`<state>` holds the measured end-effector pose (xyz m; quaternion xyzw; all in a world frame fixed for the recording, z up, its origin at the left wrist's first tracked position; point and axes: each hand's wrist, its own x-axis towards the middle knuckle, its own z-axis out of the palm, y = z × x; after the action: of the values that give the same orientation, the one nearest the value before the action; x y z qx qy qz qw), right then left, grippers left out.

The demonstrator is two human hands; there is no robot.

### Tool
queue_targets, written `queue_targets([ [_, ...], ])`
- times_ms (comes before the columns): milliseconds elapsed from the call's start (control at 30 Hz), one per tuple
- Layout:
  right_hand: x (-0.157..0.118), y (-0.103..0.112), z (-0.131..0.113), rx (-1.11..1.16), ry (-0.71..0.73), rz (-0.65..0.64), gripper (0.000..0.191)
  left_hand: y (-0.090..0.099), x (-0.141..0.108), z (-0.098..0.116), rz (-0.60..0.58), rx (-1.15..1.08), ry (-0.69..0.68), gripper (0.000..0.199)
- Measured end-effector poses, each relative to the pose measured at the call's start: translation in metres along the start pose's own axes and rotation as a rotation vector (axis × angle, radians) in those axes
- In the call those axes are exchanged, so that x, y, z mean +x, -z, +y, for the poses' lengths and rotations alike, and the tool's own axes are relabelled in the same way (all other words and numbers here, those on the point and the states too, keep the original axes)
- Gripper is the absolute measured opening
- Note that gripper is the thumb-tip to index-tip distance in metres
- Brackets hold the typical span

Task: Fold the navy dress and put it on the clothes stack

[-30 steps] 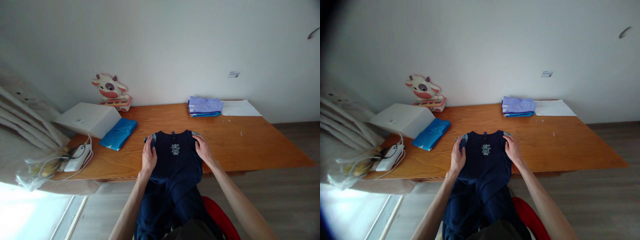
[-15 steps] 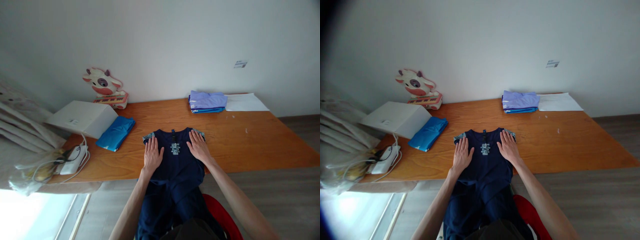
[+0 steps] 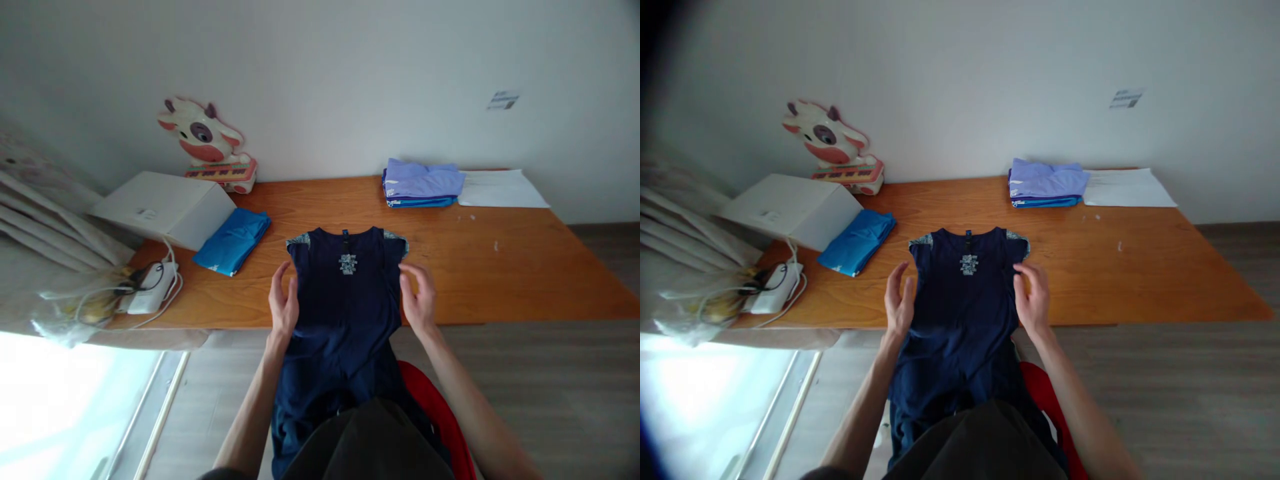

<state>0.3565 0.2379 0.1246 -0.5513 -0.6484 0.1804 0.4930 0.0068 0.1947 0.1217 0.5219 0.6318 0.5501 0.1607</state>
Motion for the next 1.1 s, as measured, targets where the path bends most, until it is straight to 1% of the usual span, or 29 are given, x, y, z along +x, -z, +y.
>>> queue_targets([
  [33,-0.035,0.011,-0.003,0.074,-0.086,0.034,0.032,0.016,-0.026,0.000,0.090,-0.029,0.038,0.049],
  [67,-0.072,0.019,-0.004,0.129,-0.192,0.030,0.030,0.031,-0.054,-0.003,0.165,-0.030,0.082,0.048],
  [100,-0.109,0.025,-0.003,0.149,-0.302,-0.008,0.029,0.046,-0.083,-0.007,0.216,0.004,0.139,0.048],
  [133,-0.144,0.028,-0.001,0.140,-0.408,-0.035,0.030,0.060,-0.111,-0.012,0.242,0.050,0.208,0.049],
  [167,-0.174,0.029,0.001,0.121,-0.511,-0.071,0.034,0.072,-0.138,-0.018,0.242,0.086,0.286,0.054],
  [200,-0.200,0.027,0.004,0.102,-0.582,-0.134,0.039,0.083,-0.163,-0.025,0.209,0.116,0.369,0.058],
  [233,-0.219,0.024,0.007,0.071,-0.609,-0.198,0.045,0.093,-0.184,-0.032,0.170,0.136,0.447,0.062],
  [267,-0.231,0.021,0.010,0.039,-0.607,-0.244,0.050,0.102,-0.201,-0.038,0.131,0.144,0.506,0.065],
  [300,-0.236,0.016,0.013,0.016,-0.584,-0.279,0.053,0.109,-0.213,-0.044,0.092,0.159,0.550,0.067],
  [333,-0.235,0.012,0.016,0.002,-0.552,-0.298,0.055,0.115,-0.220,-0.048,0.059,0.173,0.589,0.069],
  [400,-0.218,0.002,0.021,0.009,-0.488,-0.320,0.053,0.123,-0.222,-0.056,-0.034,0.200,0.653,0.070],
  [467,-0.190,-0.007,0.022,0.034,-0.440,-0.352,0.050,0.127,-0.211,-0.061,-0.152,0.230,0.681,0.065],
  [533,-0.164,-0.012,0.016,0.059,-0.398,-0.403,0.047,0.127,-0.196,-0.061,-0.274,0.266,0.655,0.051],
  [567,-0.155,-0.012,0.011,0.077,-0.385,-0.435,0.045,0.126,-0.190,-0.059,-0.320,0.280,0.631,0.045],
  [633,-0.145,-0.004,-0.005,0.148,-0.392,-0.543,0.040,0.124,-0.181,-0.048,-0.392,0.265,0.591,0.042],
  [667,-0.144,0.003,-0.013,0.206,-0.427,-0.620,0.039,0.123,-0.179,-0.040,-0.425,0.232,0.577,0.043],
  [700,-0.144,0.011,-0.021,0.280,-0.492,-0.687,0.039,0.122,-0.177,-0.029,-0.442,0.183,0.572,0.045],
  [733,-0.146,0.021,-0.028,0.363,-0.585,-0.717,0.041,0.121,-0.175,-0.018,-0.446,0.117,0.582,0.045],
  [767,-0.148,0.030,-0.034,0.447,-0.697,-0.693,0.043,0.121,-0.173,-0.005,-0.443,0.030,0.609,0.045],
  [800,-0.149,0.039,-0.038,0.525,-0.814,-0.615,0.046,0.121,-0.170,0.007,-0.432,-0.076,0.653,0.045],
  [867,-0.152,0.053,-0.040,0.646,-0.997,-0.396,0.057,0.121,-0.164,0.026,-0.397,-0.321,0.772,0.046],
  [900,-0.155,0.058,-0.039,0.685,-1.057,-0.328,0.062,0.121,-0.161,0.033,-0.384,-0.431,0.831,0.047],
  [933,-0.158,0.061,-0.038,0.706,-1.104,-0.311,0.064,0.120,-0.160,0.036,-0.373,-0.512,0.882,0.050],
  [967,-0.163,0.063,-0.036,0.698,-1.137,-0.345,0.063,0.118,-0.162,0.037,-0.363,-0.554,0.920,0.055],
  [1033,-0.177,0.066,-0.032,0.581,-1.144,-0.501,0.055,0.113,-0.172,0.033,-0.371,-0.519,0.967,0.073],
  [1100,-0.190,0.067,-0.031,0.406,-1.074,-0.670,0.047,0.107,-0.188,0.026,-0.447,-0.403,0.996,0.096],
])
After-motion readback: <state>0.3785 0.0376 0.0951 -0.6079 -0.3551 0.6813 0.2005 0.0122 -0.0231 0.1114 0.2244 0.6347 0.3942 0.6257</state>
